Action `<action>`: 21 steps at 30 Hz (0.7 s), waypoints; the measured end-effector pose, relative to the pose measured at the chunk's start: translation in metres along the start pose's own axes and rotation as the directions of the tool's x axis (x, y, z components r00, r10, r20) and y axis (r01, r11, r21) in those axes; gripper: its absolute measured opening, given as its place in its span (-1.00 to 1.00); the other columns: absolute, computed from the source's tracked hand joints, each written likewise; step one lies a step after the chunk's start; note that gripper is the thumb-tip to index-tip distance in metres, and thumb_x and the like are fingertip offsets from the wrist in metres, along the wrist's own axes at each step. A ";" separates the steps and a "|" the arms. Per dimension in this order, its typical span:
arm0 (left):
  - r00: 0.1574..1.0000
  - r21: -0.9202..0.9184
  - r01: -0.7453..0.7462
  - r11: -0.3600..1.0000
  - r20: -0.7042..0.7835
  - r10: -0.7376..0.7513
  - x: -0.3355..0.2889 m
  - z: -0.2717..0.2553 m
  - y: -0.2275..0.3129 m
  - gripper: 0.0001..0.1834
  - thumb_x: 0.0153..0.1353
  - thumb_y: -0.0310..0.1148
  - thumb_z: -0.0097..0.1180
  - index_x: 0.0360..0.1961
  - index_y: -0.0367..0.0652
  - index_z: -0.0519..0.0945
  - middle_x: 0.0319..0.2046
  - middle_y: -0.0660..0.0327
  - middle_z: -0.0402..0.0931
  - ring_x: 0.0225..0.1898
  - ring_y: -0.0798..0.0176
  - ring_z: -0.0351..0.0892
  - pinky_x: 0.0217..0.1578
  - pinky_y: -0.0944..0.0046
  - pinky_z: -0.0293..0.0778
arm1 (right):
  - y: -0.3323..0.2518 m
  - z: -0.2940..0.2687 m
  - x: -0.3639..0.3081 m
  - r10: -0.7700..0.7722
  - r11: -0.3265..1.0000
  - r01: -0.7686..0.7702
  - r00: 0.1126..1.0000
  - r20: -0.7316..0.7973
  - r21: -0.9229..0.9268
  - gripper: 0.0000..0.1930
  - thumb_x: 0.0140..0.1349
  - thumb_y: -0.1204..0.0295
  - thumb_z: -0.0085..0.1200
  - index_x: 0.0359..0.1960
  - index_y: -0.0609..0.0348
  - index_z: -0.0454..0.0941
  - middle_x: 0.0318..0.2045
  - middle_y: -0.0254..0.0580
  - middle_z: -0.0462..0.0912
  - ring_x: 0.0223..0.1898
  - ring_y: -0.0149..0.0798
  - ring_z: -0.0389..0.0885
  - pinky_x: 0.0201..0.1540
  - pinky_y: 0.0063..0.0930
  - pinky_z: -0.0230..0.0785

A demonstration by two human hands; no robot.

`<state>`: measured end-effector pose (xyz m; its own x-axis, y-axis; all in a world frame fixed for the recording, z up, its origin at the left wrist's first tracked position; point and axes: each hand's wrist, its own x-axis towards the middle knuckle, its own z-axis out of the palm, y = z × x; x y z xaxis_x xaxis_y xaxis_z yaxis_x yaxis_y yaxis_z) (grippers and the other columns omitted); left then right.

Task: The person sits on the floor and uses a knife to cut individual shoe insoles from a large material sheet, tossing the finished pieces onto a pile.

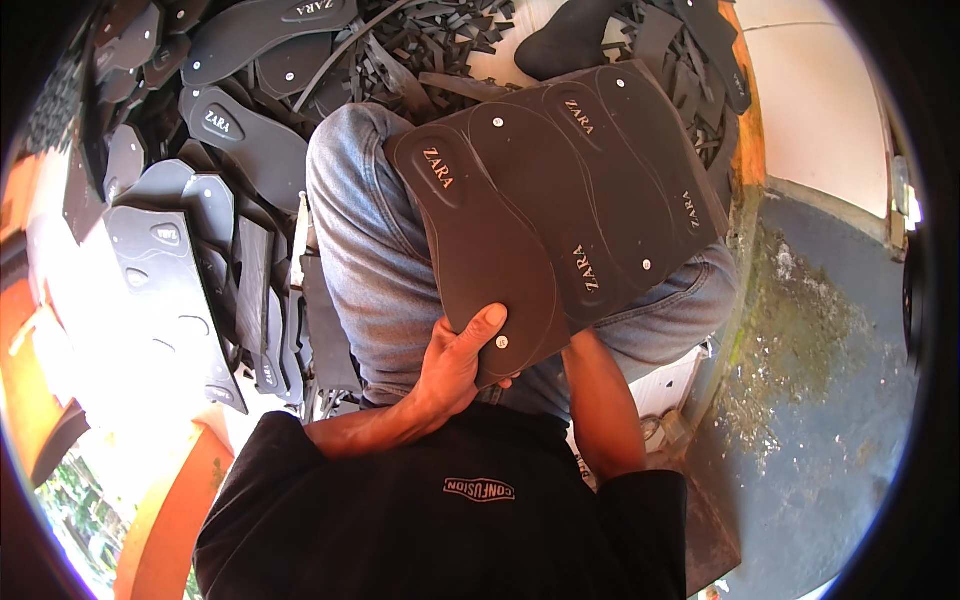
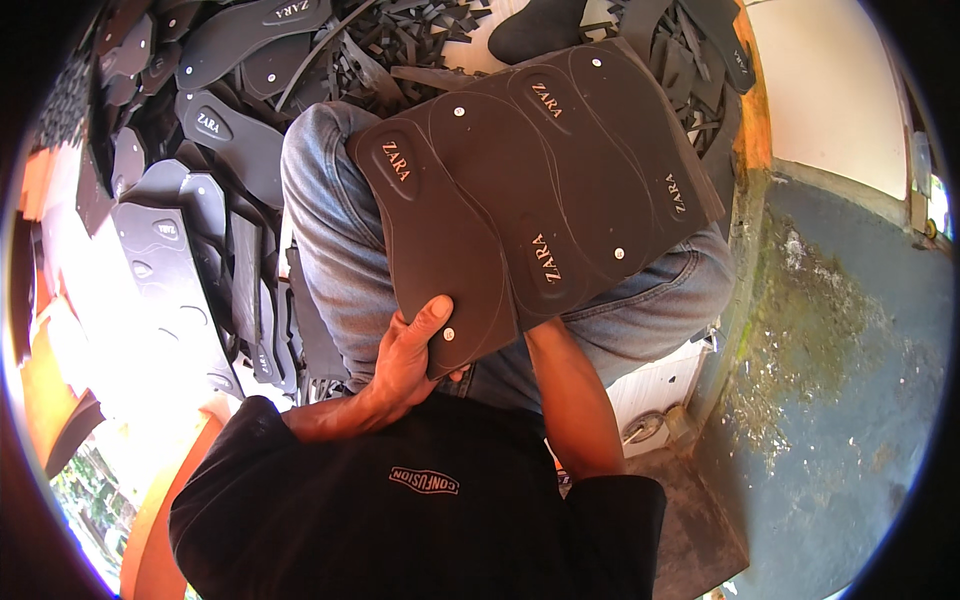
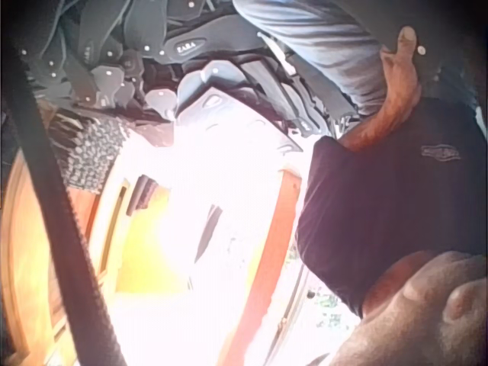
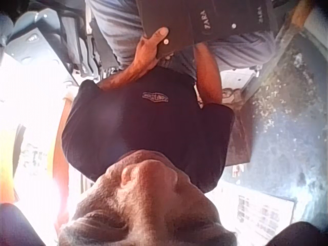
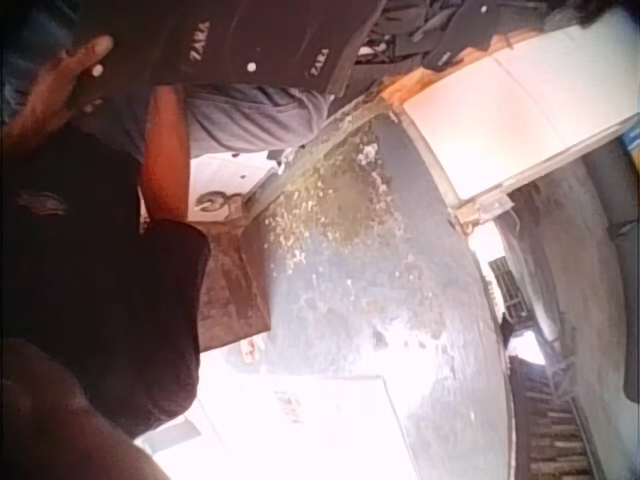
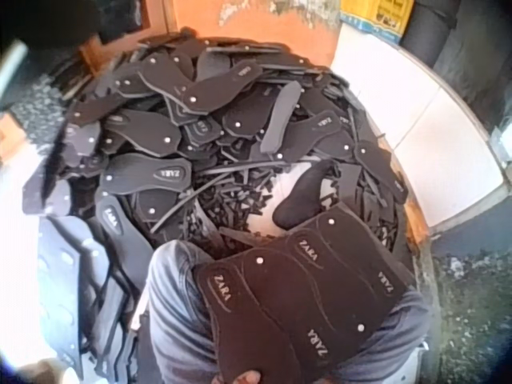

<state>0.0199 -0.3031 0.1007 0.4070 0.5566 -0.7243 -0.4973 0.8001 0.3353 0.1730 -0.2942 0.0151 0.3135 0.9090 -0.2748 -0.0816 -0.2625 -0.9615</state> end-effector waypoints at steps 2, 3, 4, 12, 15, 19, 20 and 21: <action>1.000 -0.008 -0.004 1.000 0.002 0.004 0.000 0.000 0.001 -0.68 0.22 -0.13 0.11 -0.35 -0.22 0.55 -0.57 0.20 0.53 -0.66 0.36 0.53 -0.78 0.44 0.45 | -0.003 0.005 0.002 0.012 1.000 -0.012 1.000 0.001 -0.014 -0.69 0.26 0.20 -0.03 -0.12 0.15 0.50 -0.27 -0.27 0.54 -0.28 -0.36 0.50 -0.24 -0.48 0.37; 1.000 -0.014 -0.002 1.000 0.002 0.002 0.000 0.001 0.001 -0.68 0.22 -0.13 0.11 -0.35 -0.22 0.55 -0.57 0.20 0.53 -0.66 0.36 0.53 -0.78 0.44 0.44 | -0.005 0.008 0.003 0.017 1.000 -0.017 1.000 -0.002 -0.015 -0.69 0.26 0.19 -0.03 -0.13 0.15 0.50 -0.28 -0.27 0.54 -0.30 -0.36 0.49 -0.25 -0.48 0.37; 1.000 -0.019 -0.001 1.000 0.001 0.001 -0.001 0.001 0.001 -0.68 0.22 -0.13 0.11 -0.35 -0.21 0.55 -0.57 0.20 0.53 -0.66 0.36 0.53 -0.78 0.45 0.44 | -0.007 0.010 0.006 0.026 0.999 -0.026 1.000 -0.008 -0.019 -0.68 0.26 0.18 -0.04 -0.14 0.15 0.50 -0.30 -0.28 0.54 -0.31 -0.37 0.49 -0.27 -0.49 0.36; 0.999 -0.051 0.014 0.999 0.037 -0.012 -0.003 0.000 0.003 -0.67 0.20 -0.11 0.13 -0.36 -0.20 0.55 -0.57 0.21 0.53 -0.67 0.36 0.51 -0.77 0.43 0.42 | -0.031 0.041 0.031 0.133 0.990 -0.132 0.991 -0.011 0.055 -0.64 0.27 0.08 -0.08 -0.21 0.13 0.51 -0.41 -0.32 0.54 -0.44 -0.41 0.47 -0.39 -0.54 0.34; 0.999 -0.017 0.032 0.999 0.029 -0.032 -0.007 -0.004 0.007 -0.68 0.20 -0.14 0.13 -0.34 -0.23 0.54 -0.58 0.22 0.52 -0.68 0.37 0.49 -0.77 0.43 0.38 | -0.051 0.070 0.052 0.209 0.958 -0.212 0.977 0.035 0.195 -0.62 0.27 0.05 -0.09 -0.23 0.12 0.51 -0.46 -0.34 0.54 -0.49 -0.43 0.46 -0.44 -0.55 0.33; 0.983 0.122 0.142 0.982 0.095 -0.154 -0.033 -0.012 0.039 -0.72 0.19 -0.22 0.14 -0.30 -0.27 0.53 -0.57 0.22 0.51 -0.68 0.36 0.48 -0.78 0.44 0.33 | -0.085 0.126 0.085 0.319 0.824 -0.349 0.937 0.145 0.447 -0.59 0.27 0.00 -0.12 -0.26 0.11 0.52 -0.51 -0.36 0.53 -0.55 -0.45 0.45 -0.50 -0.58 0.32; 0.979 0.207 0.154 0.966 0.097 -0.177 -0.038 -0.023 0.055 -0.72 0.17 -0.25 0.17 -0.27 -0.28 0.54 -0.54 0.22 0.52 -0.63 0.38 0.49 -0.71 0.45 0.37 | -0.092 0.140 0.089 0.347 0.767 -0.391 0.920 0.184 0.508 -0.58 0.28 -0.01 -0.12 -0.27 0.10 0.52 -0.53 -0.37 0.53 -0.57 -0.46 0.45 -0.52 -0.58 0.32; 0.972 0.290 0.170 0.942 0.105 -0.208 -0.044 -0.035 0.069 -0.71 0.14 -0.27 0.19 -0.24 -0.29 0.54 -0.52 0.22 0.53 -0.58 0.40 0.51 -0.64 0.46 0.40 | -0.102 0.145 0.091 0.373 0.715 -0.418 0.906 0.201 0.559 -0.57 0.28 -0.03 -0.13 -0.28 0.10 0.52 -0.54 -0.37 0.53 -0.58 -0.47 0.44 -0.53 -0.59 0.32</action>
<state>-0.0595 -0.2802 0.1341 0.5801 0.3982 -0.7106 -0.1771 0.9132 0.3671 0.0727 -0.1380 0.0870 0.0634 0.7907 -0.6089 -0.7189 -0.3870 -0.5774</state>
